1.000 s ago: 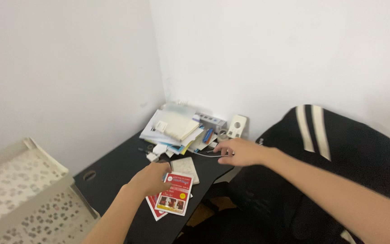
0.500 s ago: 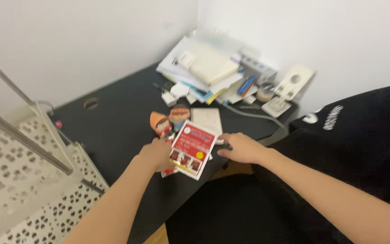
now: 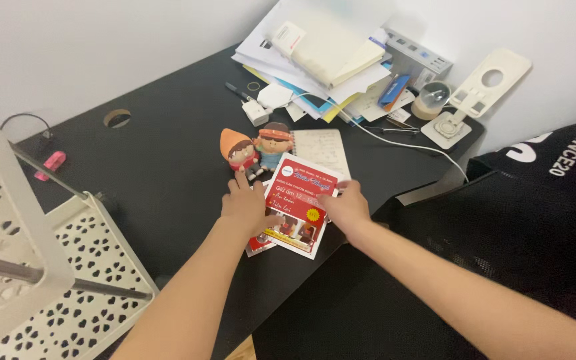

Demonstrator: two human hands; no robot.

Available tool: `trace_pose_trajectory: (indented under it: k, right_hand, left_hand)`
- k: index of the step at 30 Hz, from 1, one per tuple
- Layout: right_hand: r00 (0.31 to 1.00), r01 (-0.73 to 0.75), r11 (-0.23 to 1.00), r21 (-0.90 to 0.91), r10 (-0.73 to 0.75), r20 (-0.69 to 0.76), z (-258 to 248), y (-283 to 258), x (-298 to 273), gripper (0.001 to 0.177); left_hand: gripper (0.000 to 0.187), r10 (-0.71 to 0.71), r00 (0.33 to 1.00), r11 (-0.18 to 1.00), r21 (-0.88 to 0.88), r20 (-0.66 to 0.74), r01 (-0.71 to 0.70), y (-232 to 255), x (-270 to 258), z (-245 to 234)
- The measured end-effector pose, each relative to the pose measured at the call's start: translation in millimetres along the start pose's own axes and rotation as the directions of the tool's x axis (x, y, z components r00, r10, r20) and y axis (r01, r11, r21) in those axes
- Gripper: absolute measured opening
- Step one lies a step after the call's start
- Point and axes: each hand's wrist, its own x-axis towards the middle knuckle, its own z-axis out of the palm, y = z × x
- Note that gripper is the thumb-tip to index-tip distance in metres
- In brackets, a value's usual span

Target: The person assembles a three-tier plastic storage rack by inserting metal poles into the trays and securing them with plastic caps. They then place a notebook, two figurines, and a pamphlet onto the top tier and move the completed rack across the room.

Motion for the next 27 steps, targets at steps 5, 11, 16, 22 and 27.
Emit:
trace_pose_trajectory:
  k: [5,11,16,22,27]
  right_hand:
    - [0.991,-0.133,0.968,0.213,0.126,0.045,3.7,-5.7,-4.5,0.063]
    - [0.97,-0.173,0.935,0.31,0.108,0.216,-2.8,1.9,13.6,0.046]
    - [0.974,-0.165,0.95,0.266,0.114,0.198,3.6,16.1,15.6,0.041]
    - [0.95,-0.292,0.854,0.43,0.208,0.234,-7.9,3.5,4.8,0.034]
    - [0.901,-0.433,0.761,0.484,0.367,0.23,-21.1,-5.9,-10.2,0.023]
  left_hand:
    - [0.109,-0.091,0.996,0.993,-0.082,-0.014,0.09,1.1,-2.1,-13.2]
    - [0.084,-0.134,0.986,0.975,-0.166,0.099,0.149,3.8,-3.5,-11.6]
    - [0.077,-0.112,0.979,0.939,-0.306,0.168,0.16,-3.1,-1.0,1.5]
    - [0.063,-0.07,0.954,0.689,-0.677,0.292,0.258,-2.6,-9.1,-4.6]
    - [0.048,-0.1,0.924,0.486,-0.792,0.369,0.369,0.6,-16.7,-11.8]
